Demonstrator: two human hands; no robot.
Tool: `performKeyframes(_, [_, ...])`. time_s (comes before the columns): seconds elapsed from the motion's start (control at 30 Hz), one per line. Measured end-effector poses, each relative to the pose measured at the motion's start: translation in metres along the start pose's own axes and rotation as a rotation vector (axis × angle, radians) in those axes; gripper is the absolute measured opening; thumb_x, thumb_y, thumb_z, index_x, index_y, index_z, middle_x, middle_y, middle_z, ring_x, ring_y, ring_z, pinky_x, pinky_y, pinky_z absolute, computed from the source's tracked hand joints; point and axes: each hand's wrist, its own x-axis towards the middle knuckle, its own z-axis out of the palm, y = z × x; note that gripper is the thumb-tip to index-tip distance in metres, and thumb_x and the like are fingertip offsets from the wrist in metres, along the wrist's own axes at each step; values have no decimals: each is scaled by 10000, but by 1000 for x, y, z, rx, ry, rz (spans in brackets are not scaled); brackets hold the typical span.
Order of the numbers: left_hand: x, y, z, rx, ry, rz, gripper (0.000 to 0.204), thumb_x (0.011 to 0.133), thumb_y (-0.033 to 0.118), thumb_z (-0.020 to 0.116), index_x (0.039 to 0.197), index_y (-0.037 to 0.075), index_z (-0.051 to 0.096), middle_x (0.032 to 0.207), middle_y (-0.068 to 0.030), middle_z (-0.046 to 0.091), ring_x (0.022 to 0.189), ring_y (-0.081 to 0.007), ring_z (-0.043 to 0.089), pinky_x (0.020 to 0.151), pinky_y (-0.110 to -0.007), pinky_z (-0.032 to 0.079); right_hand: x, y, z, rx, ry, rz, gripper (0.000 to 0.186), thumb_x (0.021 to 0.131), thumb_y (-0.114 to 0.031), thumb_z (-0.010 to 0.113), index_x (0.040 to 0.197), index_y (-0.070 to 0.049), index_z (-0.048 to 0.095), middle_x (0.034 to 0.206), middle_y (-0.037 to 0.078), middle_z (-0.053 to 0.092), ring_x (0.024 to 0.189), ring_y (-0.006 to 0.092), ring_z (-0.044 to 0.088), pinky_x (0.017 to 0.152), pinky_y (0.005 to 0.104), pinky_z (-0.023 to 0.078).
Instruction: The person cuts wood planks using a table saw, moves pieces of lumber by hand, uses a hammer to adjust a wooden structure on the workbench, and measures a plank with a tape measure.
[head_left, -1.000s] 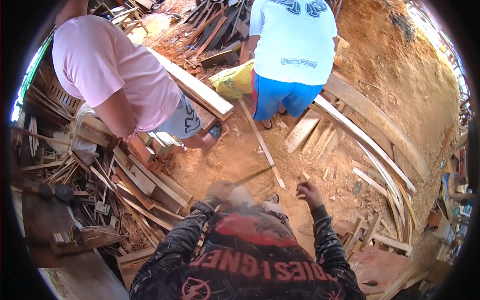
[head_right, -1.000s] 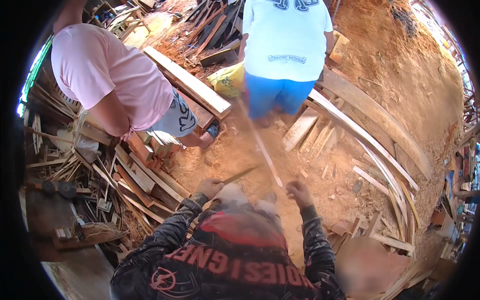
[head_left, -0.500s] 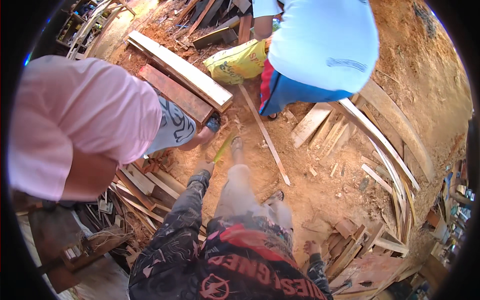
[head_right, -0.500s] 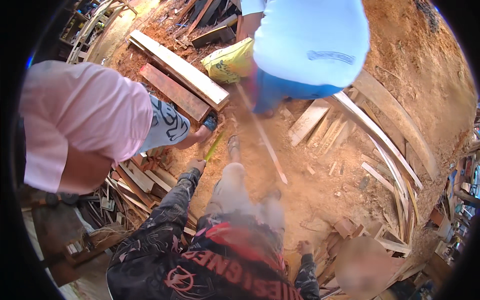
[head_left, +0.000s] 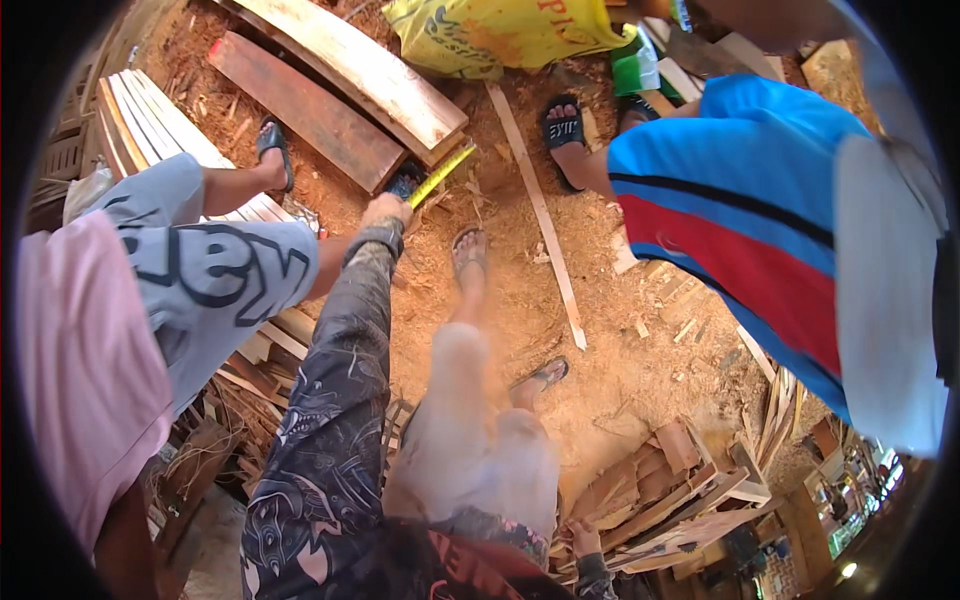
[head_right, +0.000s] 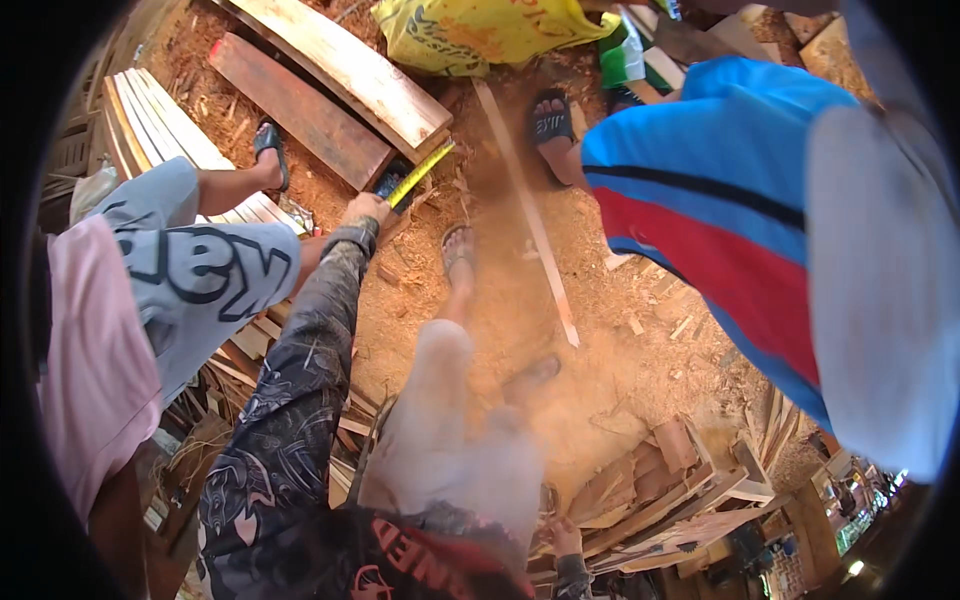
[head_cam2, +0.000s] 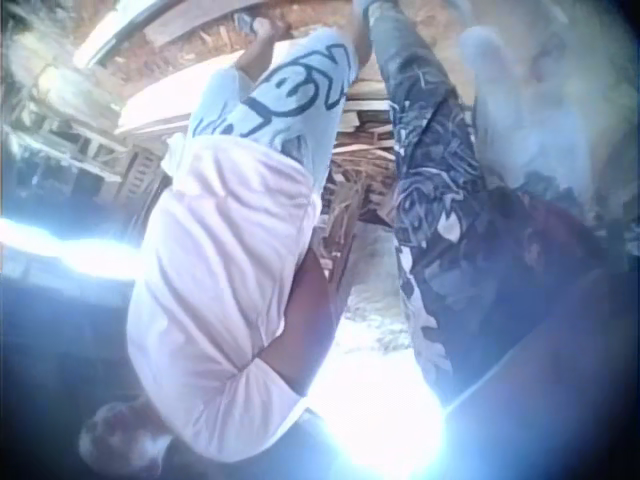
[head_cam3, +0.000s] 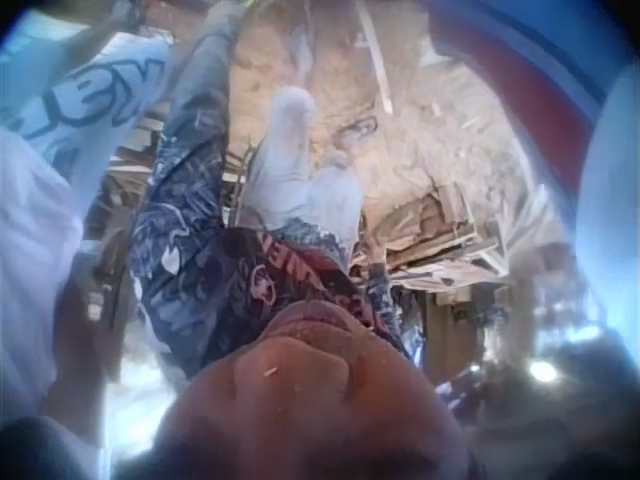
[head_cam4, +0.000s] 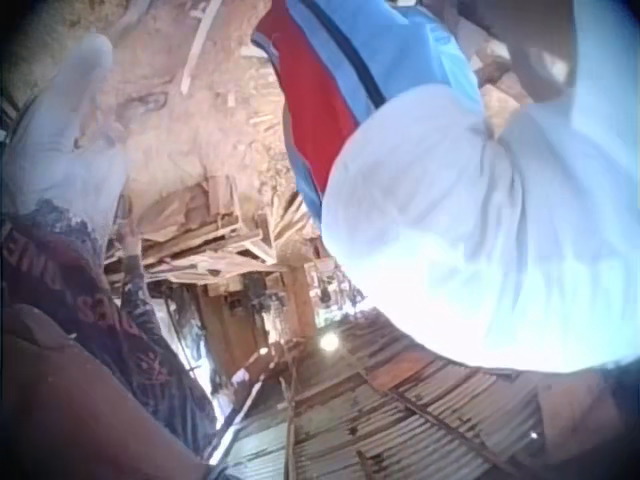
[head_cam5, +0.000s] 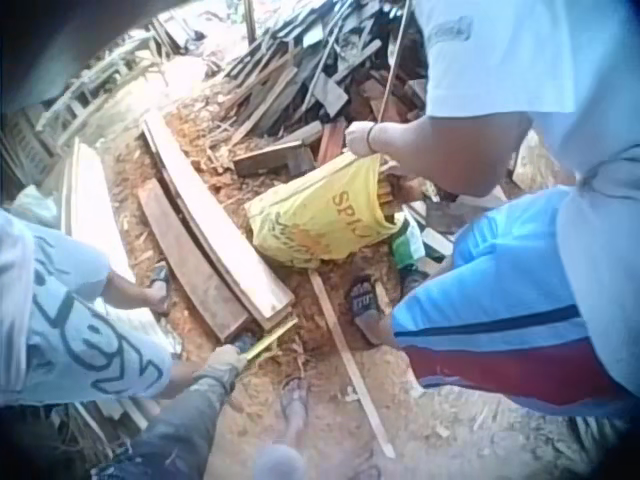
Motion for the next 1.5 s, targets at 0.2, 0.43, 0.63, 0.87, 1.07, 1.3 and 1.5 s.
performKeyframes(0.2, [108,20,3,9,29,-18,344,847,355,591,1101,168,729,1165,-179,665,1116,-349,619,996,-423,470,-1,-52,66,-45,23,122,166,923,-188,598,963,-30,630,782,77,655,701,189,657,613,320,574])
performKeyframes(0.43, [190,6,15,-6,-9,-9,370,829,388,617,1103,166,729,1146,-152,679,1099,-322,637,972,-409,485,5,-90,108,-48,-1,120,152,932,-173,582,963,-34,633,788,70,654,699,179,656,606,311,554])
performKeyframes(0.63, [195,2,17,-13,-112,3,353,859,353,591,1165,221,707,1257,-121,637,1183,-307,595,1032,-404,450,-3,-102,117,-114,35,147,155,934,-172,577,963,-29,630,806,75,662,686,170,646,606,305,547])
performKeyframes(0.87, [191,-5,24,-24,-56,-11,346,876,415,617,1154,230,708,1216,-129,657,1159,-314,608,1006,-418,470,-7,-106,116,-68,67,117,156,932,-171,586,953,-24,632,793,76,661,655,163,638,590,303,536])
performKeyframes(1.07, [166,13,22,7,27,-82,329,889,440,604,1141,253,706,1187,-128,670,1141,-337,613,971,-441,487,-10,-105,121,-74,64,105,154,937,-169,578,964,-25,626,782,70,659,640,161,633,581,296,535])
performKeyframes(1.3, [161,10,20,22,43,-79,339,906,429,581,1173,245,680,1202,-134,660,1150,-329,611,965,-451,489,-18,-113,130,-12,67,105,105,922,-102,578,940,-12,629,793,79,653,644,156,620,601,296,540])
performKeyframes(1.5, [161,15,22,20,49,-79,339,901,453,567,1140,245,691,1164,-147,668,1115,-353,617,948,-461,486,-18,-105,128,-10,78,99,97,926,-102,578,932,-15,620,791,80,655,637,153,621,591,291,543])
